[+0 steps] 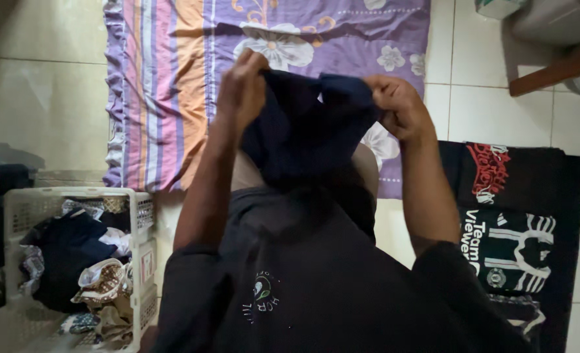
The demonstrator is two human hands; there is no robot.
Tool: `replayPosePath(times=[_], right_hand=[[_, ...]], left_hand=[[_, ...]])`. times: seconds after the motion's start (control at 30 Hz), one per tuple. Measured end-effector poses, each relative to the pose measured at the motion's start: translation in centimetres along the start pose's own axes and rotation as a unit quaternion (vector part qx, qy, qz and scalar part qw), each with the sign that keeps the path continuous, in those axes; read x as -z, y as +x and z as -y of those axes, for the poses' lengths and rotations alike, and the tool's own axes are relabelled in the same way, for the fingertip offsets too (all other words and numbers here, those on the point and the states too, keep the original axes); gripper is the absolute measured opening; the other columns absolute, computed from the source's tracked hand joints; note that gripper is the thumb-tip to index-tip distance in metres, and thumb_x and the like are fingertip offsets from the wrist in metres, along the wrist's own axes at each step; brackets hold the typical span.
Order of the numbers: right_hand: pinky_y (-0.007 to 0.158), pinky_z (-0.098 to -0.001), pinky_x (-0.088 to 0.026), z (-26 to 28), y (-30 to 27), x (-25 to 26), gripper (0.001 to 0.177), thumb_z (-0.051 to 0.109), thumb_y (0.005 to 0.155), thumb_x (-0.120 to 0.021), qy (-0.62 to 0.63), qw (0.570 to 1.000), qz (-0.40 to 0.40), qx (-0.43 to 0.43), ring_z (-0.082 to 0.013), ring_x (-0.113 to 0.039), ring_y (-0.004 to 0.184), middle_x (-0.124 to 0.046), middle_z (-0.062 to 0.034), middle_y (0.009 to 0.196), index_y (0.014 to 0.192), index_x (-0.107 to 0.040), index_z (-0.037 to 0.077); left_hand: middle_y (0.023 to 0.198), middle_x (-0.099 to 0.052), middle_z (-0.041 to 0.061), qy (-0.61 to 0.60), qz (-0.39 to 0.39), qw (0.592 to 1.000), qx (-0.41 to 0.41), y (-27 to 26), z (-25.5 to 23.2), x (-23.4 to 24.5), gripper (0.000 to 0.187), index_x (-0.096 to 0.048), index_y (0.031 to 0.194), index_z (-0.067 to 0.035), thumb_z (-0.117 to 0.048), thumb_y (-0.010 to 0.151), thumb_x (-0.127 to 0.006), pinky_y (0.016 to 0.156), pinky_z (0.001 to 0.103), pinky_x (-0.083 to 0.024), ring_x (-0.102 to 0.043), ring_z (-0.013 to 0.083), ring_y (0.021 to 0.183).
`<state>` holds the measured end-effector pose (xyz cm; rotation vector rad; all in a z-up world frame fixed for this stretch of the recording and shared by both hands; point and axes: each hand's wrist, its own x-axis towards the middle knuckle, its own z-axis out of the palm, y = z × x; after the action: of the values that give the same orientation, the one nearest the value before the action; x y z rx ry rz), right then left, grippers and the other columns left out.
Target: The person folds a patterned shirt and a dark blue shirt on a floral sheet laid on the floor. They smooth the fabric, fold sleeves and sides, and place the finished shirts on a nearby stack.
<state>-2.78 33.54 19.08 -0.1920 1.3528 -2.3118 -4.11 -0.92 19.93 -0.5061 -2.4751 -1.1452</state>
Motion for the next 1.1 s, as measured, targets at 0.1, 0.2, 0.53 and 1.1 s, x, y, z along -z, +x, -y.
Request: replayPosePath(times=[0.1, 0.2, 0.53, 1.1], right_hand=[[0.093, -0.029, -0.056, 0.6, 0.0, 1.7, 0.048, 0.01, 0.083, -0.081, -0.095, 0.991, 0.06, -0.074, -0.0168, -0.071, 0.098, -0.075, -0.0072, 0.111, 0.126, -0.066, -0.006], [0.077, -0.0283, -0.054, -0.1, 1.1, 3.4, 0.039, 0.013, 0.082, -0.081, -0.348, 0.93, 0.039, -0.109, -0.0126, -0.066, 0.086, -0.074, -0.0051, 0.097, 0.119, -0.074, 0.0], [0.059, -0.035, -0.046, -5.8, 13.8, 9.1, 0.027, 0.024, 0.087, -0.086, -0.626, 0.761, -0.17, 0.006, -0.018, -0.06, 0.063, -0.069, -0.0145, 0.075, 0.087, -0.074, -0.001], [0.079, -0.0219, -0.05, -29.5, 16.3, 13.2, 0.043, -0.002, 0.09, -0.069, 0.129, 0.938, -0.175, -0.268, -0.0087, -0.062, 0.083, -0.069, -0.0005, 0.098, 0.133, -0.064, -0.001]], left_hand=[[0.096, -0.063, 0.015, -0.047, -0.002, 0.999, -0.008, 1.6, 1.8, 1.0, 0.018, -0.062, 0.098, -0.003, 0.008, 0.085, -0.068, 0.076, 0.044, -0.054, -0.067, 0.0366, 0.088], [0.092, -0.061, 0.016, -0.053, 0.055, 0.997, 0.014, 3.2, 3.4, 1.7, 0.018, -0.063, 0.094, -0.002, 0.004, 0.081, -0.074, 0.07, 0.044, -0.052, -0.066, 0.0339, 0.08], [0.098, -0.061, 0.017, 0.119, 0.099, 0.988, -0.006, 7.9, 13.3, 3.0, 0.017, -0.062, 0.091, -0.003, 0.006, 0.08, -0.072, 0.077, 0.05, -0.051, -0.064, 0.0433, 0.09], [0.099, -0.07, 0.025, 0.012, 0.344, 0.846, 0.407, -12.3, 25.4, -14.5, 0.026, -0.075, 0.101, -0.005, -0.029, 0.091, -0.071, 0.084, 0.053, -0.051, -0.066, 0.0454, 0.097]])
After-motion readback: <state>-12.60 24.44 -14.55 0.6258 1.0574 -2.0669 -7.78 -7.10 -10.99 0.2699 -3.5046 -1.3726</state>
